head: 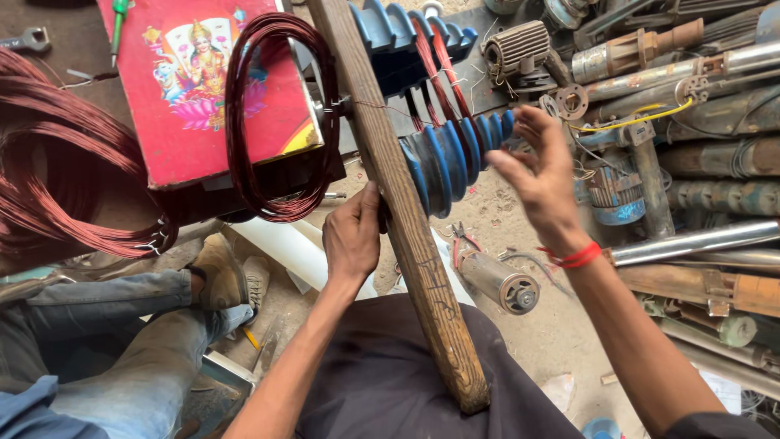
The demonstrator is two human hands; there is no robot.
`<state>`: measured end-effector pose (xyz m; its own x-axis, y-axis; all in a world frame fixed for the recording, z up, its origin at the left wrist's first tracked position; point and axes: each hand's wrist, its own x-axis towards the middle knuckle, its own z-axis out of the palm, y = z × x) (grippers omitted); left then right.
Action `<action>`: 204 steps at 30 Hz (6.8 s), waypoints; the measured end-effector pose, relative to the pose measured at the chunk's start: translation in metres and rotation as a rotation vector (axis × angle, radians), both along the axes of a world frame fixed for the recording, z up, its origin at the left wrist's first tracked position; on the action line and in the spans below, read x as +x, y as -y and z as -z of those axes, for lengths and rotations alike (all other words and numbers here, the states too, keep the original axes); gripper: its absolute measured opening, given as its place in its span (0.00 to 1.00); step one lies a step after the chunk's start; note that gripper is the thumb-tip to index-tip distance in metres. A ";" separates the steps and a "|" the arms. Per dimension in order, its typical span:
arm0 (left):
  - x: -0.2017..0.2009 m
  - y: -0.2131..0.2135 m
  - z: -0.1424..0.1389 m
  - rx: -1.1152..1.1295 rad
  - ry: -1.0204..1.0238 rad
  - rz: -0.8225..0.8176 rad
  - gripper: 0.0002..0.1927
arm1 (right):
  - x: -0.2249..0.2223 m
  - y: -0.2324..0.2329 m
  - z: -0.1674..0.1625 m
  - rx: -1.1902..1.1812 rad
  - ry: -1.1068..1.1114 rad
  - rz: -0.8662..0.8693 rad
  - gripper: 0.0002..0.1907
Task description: The person winds enameled copper wire by hand around blue cone-shaped forms mounted on a wooden frame, guiding the wire from a large coil. They then secure the wound wire with a thin tie wire, work on the fastener with a small hand tool, and tighten a bolt on the frame with a wrench.
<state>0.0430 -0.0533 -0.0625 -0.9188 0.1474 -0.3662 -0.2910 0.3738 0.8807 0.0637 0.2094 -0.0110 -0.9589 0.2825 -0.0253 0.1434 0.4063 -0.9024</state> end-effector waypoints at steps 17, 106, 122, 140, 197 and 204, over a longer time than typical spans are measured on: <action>0.008 0.010 -0.010 0.298 -0.074 -0.046 0.10 | 0.004 0.023 0.006 0.396 -0.107 0.006 0.35; -0.005 0.023 0.021 0.318 -0.044 -0.032 0.04 | -0.022 -0.049 0.092 -0.798 0.139 -0.040 0.11; 0.002 0.046 0.020 0.157 0.014 -0.068 0.09 | -0.035 -0.047 0.098 -0.161 0.252 -0.360 0.24; 0.005 0.049 0.012 0.152 -0.008 -0.099 0.09 | -0.043 -0.018 0.157 0.003 0.317 -0.670 0.12; 0.006 0.027 0.019 0.037 0.033 -0.054 0.25 | 0.014 0.000 0.057 -0.313 0.009 0.198 0.07; 0.007 0.020 0.017 0.330 0.128 -0.185 0.21 | 0.010 0.013 0.014 -0.254 -0.088 0.211 0.07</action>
